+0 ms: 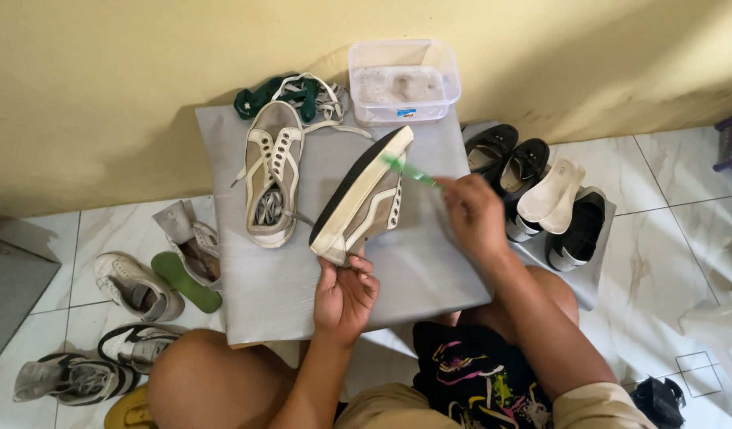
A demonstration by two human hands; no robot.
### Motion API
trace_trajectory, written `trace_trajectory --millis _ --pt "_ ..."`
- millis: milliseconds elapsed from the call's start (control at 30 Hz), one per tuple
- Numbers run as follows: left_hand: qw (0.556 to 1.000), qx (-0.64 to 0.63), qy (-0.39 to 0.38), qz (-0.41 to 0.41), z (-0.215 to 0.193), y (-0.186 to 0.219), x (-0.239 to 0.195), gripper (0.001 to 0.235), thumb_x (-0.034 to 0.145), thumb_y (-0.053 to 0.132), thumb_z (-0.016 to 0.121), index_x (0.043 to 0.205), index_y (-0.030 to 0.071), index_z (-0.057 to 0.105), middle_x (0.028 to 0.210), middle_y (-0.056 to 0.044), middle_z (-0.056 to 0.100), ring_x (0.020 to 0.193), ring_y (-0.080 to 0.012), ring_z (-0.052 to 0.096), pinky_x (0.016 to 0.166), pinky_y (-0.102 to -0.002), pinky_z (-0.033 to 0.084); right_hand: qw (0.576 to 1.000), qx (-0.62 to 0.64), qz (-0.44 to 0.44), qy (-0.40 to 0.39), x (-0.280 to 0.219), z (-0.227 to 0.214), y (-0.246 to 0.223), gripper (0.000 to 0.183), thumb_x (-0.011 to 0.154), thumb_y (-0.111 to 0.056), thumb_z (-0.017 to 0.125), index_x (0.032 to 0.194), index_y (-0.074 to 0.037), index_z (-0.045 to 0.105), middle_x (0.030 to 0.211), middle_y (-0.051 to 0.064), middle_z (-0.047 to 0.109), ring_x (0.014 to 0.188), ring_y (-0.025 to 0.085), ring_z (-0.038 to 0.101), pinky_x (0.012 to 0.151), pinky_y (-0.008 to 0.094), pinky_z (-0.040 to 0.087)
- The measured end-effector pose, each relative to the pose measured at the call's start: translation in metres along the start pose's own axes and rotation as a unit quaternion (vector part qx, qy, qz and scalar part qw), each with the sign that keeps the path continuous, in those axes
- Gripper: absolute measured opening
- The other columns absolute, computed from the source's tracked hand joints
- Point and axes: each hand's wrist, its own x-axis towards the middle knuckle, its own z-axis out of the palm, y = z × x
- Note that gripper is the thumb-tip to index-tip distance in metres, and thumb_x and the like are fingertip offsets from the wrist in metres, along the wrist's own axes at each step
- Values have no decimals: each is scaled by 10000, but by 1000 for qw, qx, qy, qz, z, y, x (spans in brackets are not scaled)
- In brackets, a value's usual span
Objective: The person sits on the floor and scrubs a white sneaker with a green toothbrush dipped in soapy water. They clean the sole, sides, and upper parts of the shoe, then wipe it with a black cloth. The person repeats the scrubbing process on the shoe's upper surface.
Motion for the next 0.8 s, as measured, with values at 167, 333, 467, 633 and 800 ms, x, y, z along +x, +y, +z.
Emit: trace_trajectory --millis 167,333,467,633,800 --pt "1000 -16 -18 -17 -9 2 2 501 1046 516 409 1444 215 465 1372 25 550 1126 -140 569 922 -354 480 999 -6 19 35 2 -12 23 270 1003 16 629 1192 -93 788 904 94 642 680 237 594 665 352 508" --pt "999 -24 -21 -27 -29 5 3 522 1042 550 380 1450 236 467 1365 37 563 1120 -126 586 892 -347 504 998 22 27 57 -3 -5 28 303 976 12 675 1257 -68 759 932 135 624 731 250 590 685 359 492" --pt "999 -20 -26 -26 -24 1 7 533 1054 527 369 1488 223 435 1380 37 553 1138 -131 587 896 -346 517 990 71 120 16 -13 19 25 424 968 -31 664 1387 -83 623 970 151 577 779 244 554 730 399 509" --pt "998 -36 -44 -27 -46 6 11 571 1048 532 362 1518 210 397 1450 48 519 1175 -130 582 910 -354 523 990 62 123 -7 -9 23 27 427 977 -37 643 1399 -95 611 1006 142 575 855 272 609 774 393 534" --pt "997 -62 -25 -27 -54 9 14 614 1032 550 396 1501 156 438 1470 12 536 1246 -141 564 970 -370 531 991 67 116 6 -8 28 46 433 978 -63 661 1402 -146 632 980 100 575 806 213 579 745 344 524"
